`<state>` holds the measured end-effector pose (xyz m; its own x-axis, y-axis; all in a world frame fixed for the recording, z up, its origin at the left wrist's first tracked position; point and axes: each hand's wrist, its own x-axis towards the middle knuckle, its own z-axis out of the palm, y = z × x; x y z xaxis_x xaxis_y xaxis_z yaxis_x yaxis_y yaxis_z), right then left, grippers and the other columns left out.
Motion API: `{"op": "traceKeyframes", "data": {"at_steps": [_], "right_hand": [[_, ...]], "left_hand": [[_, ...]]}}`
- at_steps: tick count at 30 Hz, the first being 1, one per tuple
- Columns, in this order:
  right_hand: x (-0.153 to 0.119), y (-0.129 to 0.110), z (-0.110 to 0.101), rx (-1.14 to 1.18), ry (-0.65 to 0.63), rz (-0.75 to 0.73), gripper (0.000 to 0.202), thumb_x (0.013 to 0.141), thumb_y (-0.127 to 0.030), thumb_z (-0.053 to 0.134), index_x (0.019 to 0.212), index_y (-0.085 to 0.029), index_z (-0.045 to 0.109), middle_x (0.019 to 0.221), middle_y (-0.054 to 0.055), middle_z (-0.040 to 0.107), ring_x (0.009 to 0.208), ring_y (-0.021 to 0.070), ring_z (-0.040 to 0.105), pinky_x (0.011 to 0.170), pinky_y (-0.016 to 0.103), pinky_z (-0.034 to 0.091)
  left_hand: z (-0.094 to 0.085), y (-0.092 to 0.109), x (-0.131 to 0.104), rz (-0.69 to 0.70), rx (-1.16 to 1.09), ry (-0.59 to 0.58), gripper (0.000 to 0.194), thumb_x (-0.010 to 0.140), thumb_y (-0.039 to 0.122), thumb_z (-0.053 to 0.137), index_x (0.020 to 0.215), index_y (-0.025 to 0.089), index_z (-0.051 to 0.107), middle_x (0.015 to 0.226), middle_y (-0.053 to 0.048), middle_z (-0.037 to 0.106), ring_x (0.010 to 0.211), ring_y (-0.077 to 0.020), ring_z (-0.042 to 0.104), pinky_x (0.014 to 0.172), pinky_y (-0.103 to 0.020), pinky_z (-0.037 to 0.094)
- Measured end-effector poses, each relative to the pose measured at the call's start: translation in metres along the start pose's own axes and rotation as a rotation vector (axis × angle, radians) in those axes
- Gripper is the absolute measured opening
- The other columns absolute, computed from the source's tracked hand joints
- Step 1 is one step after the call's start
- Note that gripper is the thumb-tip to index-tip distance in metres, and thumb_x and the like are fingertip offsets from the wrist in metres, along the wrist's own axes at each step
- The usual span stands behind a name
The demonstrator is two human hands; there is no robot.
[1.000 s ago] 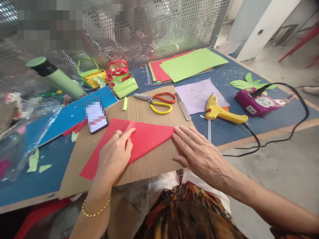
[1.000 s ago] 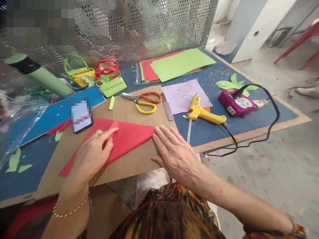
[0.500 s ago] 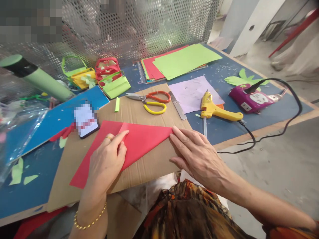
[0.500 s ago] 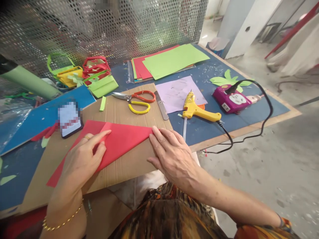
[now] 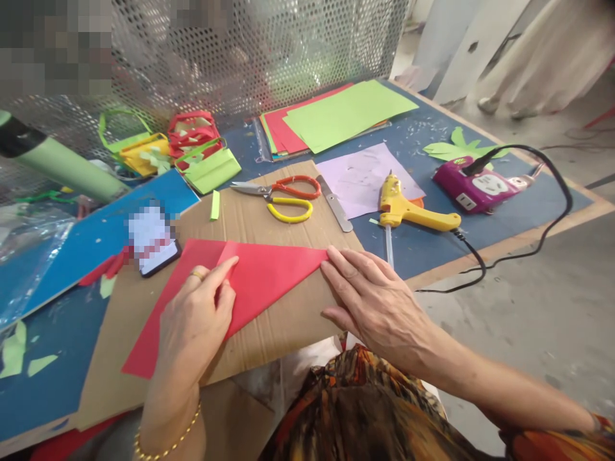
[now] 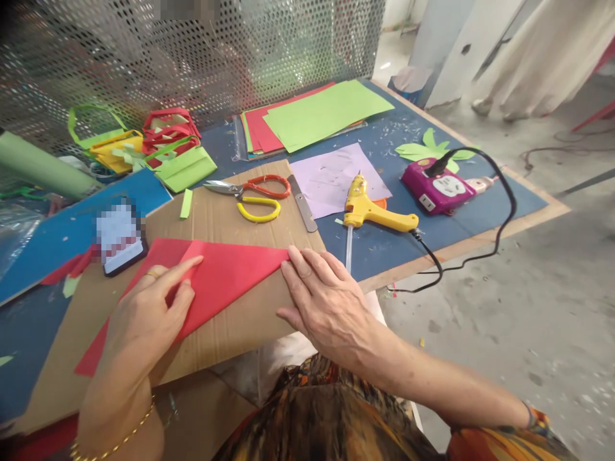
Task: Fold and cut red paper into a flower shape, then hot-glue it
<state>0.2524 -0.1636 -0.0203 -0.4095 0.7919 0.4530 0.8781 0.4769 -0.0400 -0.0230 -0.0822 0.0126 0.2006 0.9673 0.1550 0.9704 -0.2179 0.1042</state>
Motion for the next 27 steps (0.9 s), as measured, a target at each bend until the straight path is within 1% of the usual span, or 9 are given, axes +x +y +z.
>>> {"op": "traceKeyframes", "data": {"at_steps": [5,7,10,12,14,17,19,24,27], "right_hand": [[0.001,0.000,0.001,0.016,0.006,0.015,0.057,0.110,-0.039,0.050,0.148,0.002,0.057,0.150,0.025,0.064,0.137,0.0346,0.057,0.110,0.054,0.055],[0.001,0.000,0.001,0.019,0.007,0.019,0.057,0.110,-0.040,0.049,0.148,0.002,0.057,0.153,0.025,0.061,0.137,0.0349,0.056,0.110,0.055,0.055],[0.001,0.001,0.000,0.031,-0.031,0.043,0.058,0.110,-0.042,0.049,0.147,0.002,0.058,0.158,0.026,0.057,0.136,0.0355,0.056,0.109,0.053,0.055],[0.001,0.001,0.000,0.039,-0.054,0.055,0.059,0.110,-0.043,0.048,0.147,0.001,0.059,0.157,0.025,0.058,0.136,0.0356,0.057,0.109,0.053,0.055],[0.001,0.001,0.000,0.043,-0.050,0.055,0.059,0.110,-0.043,0.047,0.149,0.001,0.058,0.156,0.025,0.058,0.136,0.0355,0.056,0.109,0.054,0.055],[0.001,0.000,0.001,0.043,-0.013,0.042,0.062,0.110,-0.041,0.049,0.150,0.005,0.054,0.158,0.025,0.057,0.137,0.0351,0.055,0.110,0.053,0.054],[0.000,0.000,0.001,0.034,0.006,0.027,0.062,0.110,-0.040,0.050,0.149,0.007,0.054,0.156,0.025,0.059,0.137,0.0349,0.055,0.111,0.052,0.054],[0.001,-0.001,-0.001,0.016,0.010,-0.010,0.054,0.108,-0.038,0.053,0.142,0.004,0.063,0.150,0.023,0.065,0.136,0.0359,0.057,0.111,0.053,0.054],[0.000,-0.001,0.000,0.023,-0.005,0.001,0.054,0.108,-0.037,0.054,0.144,0.002,0.063,0.150,0.023,0.065,0.137,0.0365,0.057,0.111,0.055,0.054]], "left_hand": [[0.001,0.002,0.000,-0.008,0.028,0.021,0.048,0.101,0.025,0.043,0.138,0.026,0.074,0.102,-0.008,0.066,0.087,-0.0239,0.064,0.068,-0.034,0.039],[0.001,0.001,0.001,0.001,0.031,0.023,0.048,0.101,0.025,0.044,0.138,0.026,0.074,0.102,-0.008,0.067,0.086,-0.0231,0.064,0.067,-0.034,0.039],[0.002,-0.004,0.001,0.016,0.030,0.024,0.047,0.100,0.025,0.047,0.139,0.027,0.074,0.101,-0.008,0.067,0.085,-0.0221,0.063,0.067,-0.033,0.039],[0.003,-0.008,0.001,0.031,0.028,0.021,0.047,0.100,0.025,0.048,0.140,0.027,0.073,0.102,-0.007,0.068,0.086,-0.0220,0.064,0.067,-0.032,0.040],[0.004,-0.011,0.001,0.041,0.026,0.022,0.047,0.100,0.026,0.048,0.140,0.028,0.073,0.103,-0.007,0.068,0.087,-0.0220,0.064,0.067,-0.032,0.041],[0.005,-0.011,0.001,0.047,0.028,0.027,0.046,0.101,0.026,0.048,0.140,0.029,0.073,0.102,-0.007,0.067,0.085,-0.0212,0.063,0.067,-0.032,0.041],[0.005,-0.010,0.000,0.044,0.036,0.037,0.046,0.101,0.026,0.048,0.139,0.029,0.074,0.101,-0.007,0.067,0.085,-0.0210,0.063,0.066,-0.032,0.040],[0.005,-0.011,0.000,0.059,0.040,0.029,0.046,0.101,0.025,0.049,0.140,0.029,0.073,0.103,-0.008,0.068,0.084,-0.0218,0.063,0.065,-0.032,0.041],[0.005,-0.012,0.000,0.068,0.040,0.040,0.046,0.101,0.025,0.049,0.140,0.030,0.072,0.103,-0.008,0.068,0.084,-0.0223,0.063,0.065,-0.033,0.041]]}}
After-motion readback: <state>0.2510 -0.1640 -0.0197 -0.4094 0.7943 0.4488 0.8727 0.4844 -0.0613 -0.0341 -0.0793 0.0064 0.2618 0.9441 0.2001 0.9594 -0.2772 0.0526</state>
